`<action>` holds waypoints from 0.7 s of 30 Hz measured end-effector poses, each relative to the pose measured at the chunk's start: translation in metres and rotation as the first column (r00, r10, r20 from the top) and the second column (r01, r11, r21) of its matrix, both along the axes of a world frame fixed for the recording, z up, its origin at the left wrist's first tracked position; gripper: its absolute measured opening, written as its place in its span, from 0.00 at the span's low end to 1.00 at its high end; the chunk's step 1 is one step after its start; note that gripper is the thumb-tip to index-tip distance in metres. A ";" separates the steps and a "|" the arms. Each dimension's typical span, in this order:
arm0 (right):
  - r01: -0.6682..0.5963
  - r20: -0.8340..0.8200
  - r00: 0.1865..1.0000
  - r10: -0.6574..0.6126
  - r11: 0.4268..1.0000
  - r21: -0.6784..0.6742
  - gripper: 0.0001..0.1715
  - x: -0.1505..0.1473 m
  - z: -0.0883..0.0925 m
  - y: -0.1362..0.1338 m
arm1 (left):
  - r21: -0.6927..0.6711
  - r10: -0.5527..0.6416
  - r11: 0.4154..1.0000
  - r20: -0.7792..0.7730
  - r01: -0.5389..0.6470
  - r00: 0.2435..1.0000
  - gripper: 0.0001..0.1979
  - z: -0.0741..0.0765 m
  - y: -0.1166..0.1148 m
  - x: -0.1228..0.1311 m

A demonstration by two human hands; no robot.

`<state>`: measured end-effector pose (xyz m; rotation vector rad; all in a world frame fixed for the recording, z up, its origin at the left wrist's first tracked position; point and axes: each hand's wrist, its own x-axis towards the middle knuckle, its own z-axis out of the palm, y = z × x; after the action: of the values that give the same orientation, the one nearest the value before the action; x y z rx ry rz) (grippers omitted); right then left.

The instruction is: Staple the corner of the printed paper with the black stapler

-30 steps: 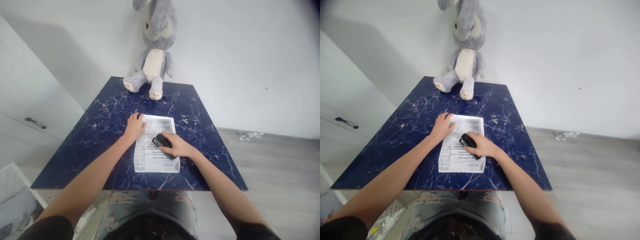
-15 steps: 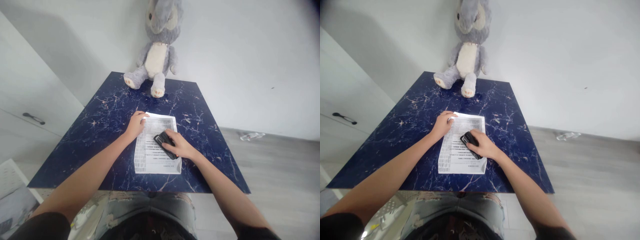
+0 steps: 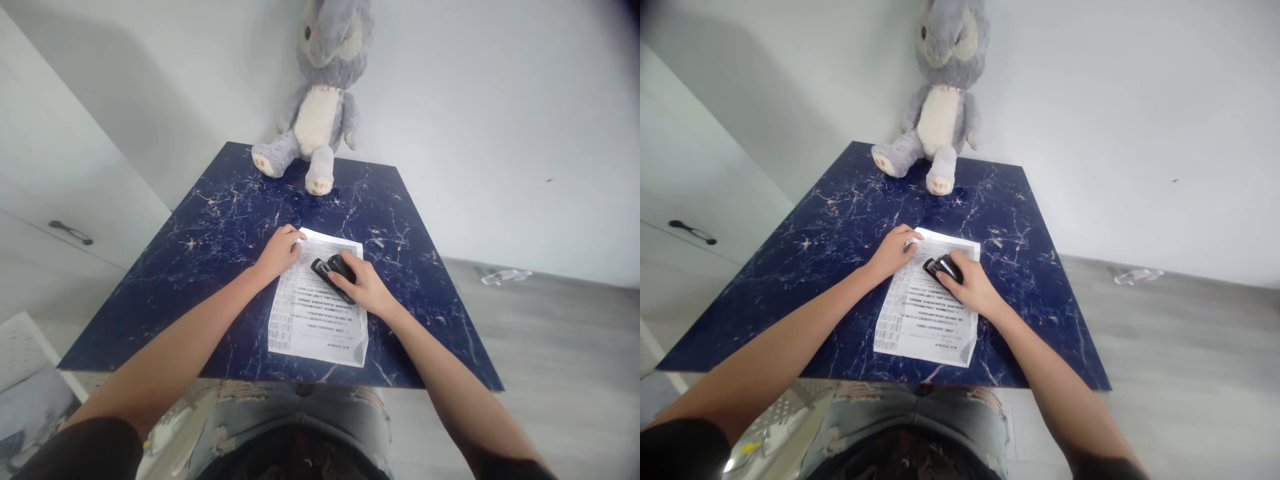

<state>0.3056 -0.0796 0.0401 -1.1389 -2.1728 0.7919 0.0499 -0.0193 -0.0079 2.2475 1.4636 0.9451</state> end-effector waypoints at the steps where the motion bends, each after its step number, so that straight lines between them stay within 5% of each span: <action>1: -0.002 0.009 1.000 0.002 1.000 0.012 0.16 -0.003 -0.002 -0.001 | -0.011 0.001 1.000 -0.011 -0.001 1.000 0.16 0.001 -0.001 0.000; 10: -0.041 0.031 0.999 0.040 0.998 0.045 0.16 0.001 -0.003 0.003 | -0.065 0.014 0.998 -0.069 -0.019 0.997 0.17 0.004 -0.003 0.003; 13: 0.173 -0.074 0.983 -0.167 0.981 0.089 0.14 0.022 -0.003 0.016 | -0.064 0.006 0.998 -0.072 -0.011 0.997 0.17 0.002 -0.002 0.002; 16: 0.454 -0.110 0.890 -0.442 0.878 0.150 0.11 0.048 -0.011 0.033 | -0.056 -0.011 0.998 -0.058 0.008 0.998 0.17 0.000 -0.001 0.001; 21: 0.620 -0.010 0.773 -0.634 0.752 0.225 0.13 0.077 -0.028 0.052 | -0.053 -0.017 0.998 -0.026 0.016 1.000 0.18 0.002 -0.001 0.001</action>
<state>0.3824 -0.0274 0.0119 -1.6561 -1.6774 0.2073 0.0505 -0.0204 -0.0064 2.2393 1.4618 0.8644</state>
